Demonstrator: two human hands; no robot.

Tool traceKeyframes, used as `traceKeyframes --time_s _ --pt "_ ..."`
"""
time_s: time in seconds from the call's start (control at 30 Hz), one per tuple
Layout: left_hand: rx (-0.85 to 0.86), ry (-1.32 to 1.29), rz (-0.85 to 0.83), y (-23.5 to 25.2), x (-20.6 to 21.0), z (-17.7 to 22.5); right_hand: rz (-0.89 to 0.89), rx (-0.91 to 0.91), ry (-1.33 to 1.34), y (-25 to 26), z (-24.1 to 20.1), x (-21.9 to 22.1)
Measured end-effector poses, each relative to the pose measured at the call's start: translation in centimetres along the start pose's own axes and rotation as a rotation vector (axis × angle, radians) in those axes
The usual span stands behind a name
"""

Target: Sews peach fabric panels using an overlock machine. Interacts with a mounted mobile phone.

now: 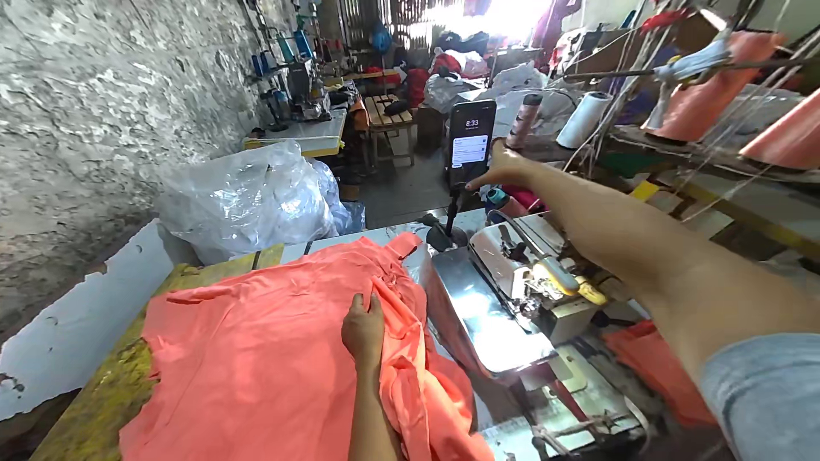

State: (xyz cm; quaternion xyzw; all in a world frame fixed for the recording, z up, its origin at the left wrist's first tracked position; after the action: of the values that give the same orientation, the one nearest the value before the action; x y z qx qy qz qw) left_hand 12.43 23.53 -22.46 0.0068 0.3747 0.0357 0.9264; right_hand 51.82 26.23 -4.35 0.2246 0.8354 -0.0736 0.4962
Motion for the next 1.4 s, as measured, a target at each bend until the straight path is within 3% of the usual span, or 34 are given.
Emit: traceKeyframes --time_s 0.07,0.23,0.43,0.6,0.9,1.07,1.4 --pt "0.004 0.001 0.006 0.1 0.0 0.0 0.049 -0.07 0.031 0.8 0.1 1.0" --pt "0.005 -0.004 0.001 0.2 0.0 0.0 0.116 -0.013 0.043 -0.3 -1.0 1.2" --pt "0.006 0.004 0.015 0.1 0.0 0.0 -0.01 0.046 0.381 0.1 0.6 1.1" --pt "0.013 0.004 0.016 0.2 0.1 0.0 0.062 -0.022 0.152 -0.2 -0.1 -0.1" --pt "0.005 0.015 -0.002 0.2 0.1 0.0 0.088 -0.146 0.191 0.9 0.1 -0.2" --pt "0.016 0.005 0.011 0.2 0.1 0.2 0.053 -0.047 0.02 1.0 0.3 0.8" --pt "0.011 0.026 0.006 0.1 0.1 0.1 0.04 -0.024 -0.003 0.4 -0.2 1.1"
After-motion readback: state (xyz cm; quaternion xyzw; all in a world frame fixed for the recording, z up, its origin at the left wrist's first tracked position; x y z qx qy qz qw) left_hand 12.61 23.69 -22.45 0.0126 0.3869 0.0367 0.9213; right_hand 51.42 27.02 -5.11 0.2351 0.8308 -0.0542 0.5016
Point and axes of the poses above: each hand's wrist, its own y-axis towards the middle knuckle, its own x-axis out of the palm, z = x × y, the point moved 9 cm from there along y, towards the middle knuckle, and after that the axes turned 5 degrees about -y, right-handed, at the moved point
